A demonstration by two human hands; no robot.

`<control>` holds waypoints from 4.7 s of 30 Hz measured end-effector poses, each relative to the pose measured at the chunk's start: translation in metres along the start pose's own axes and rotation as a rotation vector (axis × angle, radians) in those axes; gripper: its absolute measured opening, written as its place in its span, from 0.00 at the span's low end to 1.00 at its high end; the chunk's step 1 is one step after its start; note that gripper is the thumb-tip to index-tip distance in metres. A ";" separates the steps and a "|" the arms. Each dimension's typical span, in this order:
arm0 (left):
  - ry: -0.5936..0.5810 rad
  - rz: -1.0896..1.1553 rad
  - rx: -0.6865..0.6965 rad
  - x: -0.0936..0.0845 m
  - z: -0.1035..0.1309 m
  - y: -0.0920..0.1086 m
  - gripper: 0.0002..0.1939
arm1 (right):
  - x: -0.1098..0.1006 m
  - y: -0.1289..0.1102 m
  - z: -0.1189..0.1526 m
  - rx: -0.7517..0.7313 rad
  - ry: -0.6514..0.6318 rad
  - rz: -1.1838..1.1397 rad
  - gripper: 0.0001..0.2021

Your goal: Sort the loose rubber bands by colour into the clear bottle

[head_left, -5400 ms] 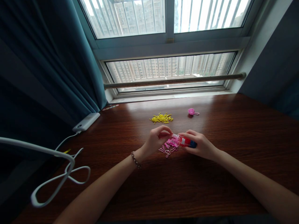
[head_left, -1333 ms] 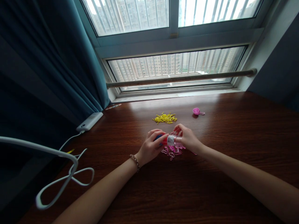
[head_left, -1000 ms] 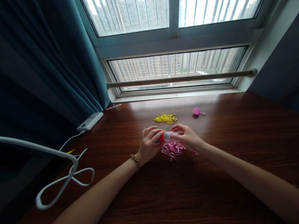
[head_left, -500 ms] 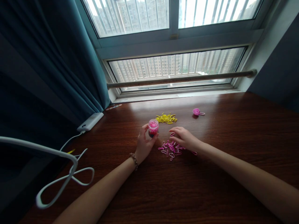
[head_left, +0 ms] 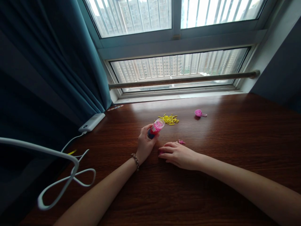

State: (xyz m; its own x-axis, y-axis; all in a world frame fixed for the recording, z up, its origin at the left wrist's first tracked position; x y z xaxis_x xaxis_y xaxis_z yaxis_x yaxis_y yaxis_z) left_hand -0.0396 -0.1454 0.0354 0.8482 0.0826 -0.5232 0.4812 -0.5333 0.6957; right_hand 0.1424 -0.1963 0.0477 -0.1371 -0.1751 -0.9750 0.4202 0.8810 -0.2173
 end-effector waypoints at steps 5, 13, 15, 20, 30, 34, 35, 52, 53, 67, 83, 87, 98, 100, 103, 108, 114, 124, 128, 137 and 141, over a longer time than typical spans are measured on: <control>0.001 -0.034 0.041 0.000 0.000 0.002 0.19 | -0.012 0.008 0.004 0.098 -0.068 0.038 0.11; -0.015 -0.052 0.058 0.001 0.001 0.000 0.19 | -0.048 0.035 0.019 0.225 -0.194 -0.165 0.04; -0.025 -0.059 0.071 0.001 0.001 0.001 0.18 | -0.056 0.039 0.025 0.255 -0.207 -0.192 0.05; -0.038 -0.074 0.088 0.000 0.001 0.002 0.18 | -0.067 0.038 0.038 0.514 -0.369 -0.124 0.08; -0.050 -0.083 0.097 -0.001 0.001 0.003 0.18 | -0.042 0.038 0.030 0.643 -0.378 -0.253 0.07; -0.049 -0.103 0.124 -0.001 0.000 0.004 0.17 | -0.042 0.045 0.029 0.644 -0.185 -0.175 0.05; -0.050 -0.111 0.131 -0.001 0.000 0.005 0.17 | -0.041 0.046 0.030 0.652 -0.151 -0.174 0.05; -0.089 -0.233 0.192 -0.001 -0.003 0.005 0.16 | -0.025 0.031 0.015 0.518 0.028 -0.299 0.07; -0.091 -0.239 0.196 -0.001 -0.003 0.005 0.16 | -0.027 0.034 0.015 0.529 0.087 -0.347 0.06; -0.155 -0.380 0.236 0.001 0.003 0.007 0.19 | -0.037 0.040 0.016 0.646 0.600 -0.840 0.14; -0.173 -0.488 0.241 0.003 0.005 0.008 0.18 | -0.040 0.037 0.017 0.697 0.598 -0.768 0.12; -0.211 -0.492 0.283 0.002 0.006 0.011 0.20 | -0.043 0.031 0.019 0.703 0.580 -0.552 0.05; -0.243 -0.473 0.458 -0.001 0.009 0.017 0.20 | -0.031 0.036 0.016 0.759 0.456 -0.463 0.12; -0.246 -0.480 0.515 -0.001 0.011 0.020 0.19 | -0.027 0.035 0.015 0.753 0.416 -0.490 0.11; -0.233 -0.500 0.577 -0.002 0.015 0.025 0.19 | -0.022 0.030 0.014 0.712 0.393 -0.536 0.06; -0.205 -0.539 0.575 -0.002 0.016 0.028 0.20 | -0.019 0.030 0.012 0.695 0.435 -0.639 0.07; -0.132 -0.468 0.413 -0.002 0.007 0.017 0.19 | -0.031 0.039 0.012 0.617 0.501 -1.044 0.17; -0.002 -0.337 0.119 -0.001 0.007 0.013 0.17 | -0.044 0.040 0.017 0.472 0.393 -1.025 0.14; 0.005 -0.192 0.047 0.000 0.007 0.005 0.19 | -0.039 0.035 0.017 0.496 0.307 -0.756 0.11; -0.027 -0.122 0.061 0.000 0.007 0.005 0.18 | -0.032 0.041 0.018 0.453 0.366 -0.733 0.11; -0.057 -0.020 0.061 0.002 0.009 0.011 0.19 | -0.034 0.035 0.015 0.383 0.422 -0.656 0.16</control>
State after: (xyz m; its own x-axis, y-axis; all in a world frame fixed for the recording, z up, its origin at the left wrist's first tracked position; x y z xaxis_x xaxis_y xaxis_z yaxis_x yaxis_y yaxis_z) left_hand -0.0347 -0.1585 0.0372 0.8238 0.0471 -0.5650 0.4820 -0.5828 0.6542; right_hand 0.1753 -0.1667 0.0725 -0.7467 -0.3514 -0.5647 0.4022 0.4376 -0.8042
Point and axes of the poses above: each hand's wrist, its own z-axis away from the middle knuckle, its own x-axis out of the palm, y = z × x, the point moved 1 cm from there along -z, towards the middle knuckle, and after that the axes turned 12 degrees about -y, right-handed, at the moved point
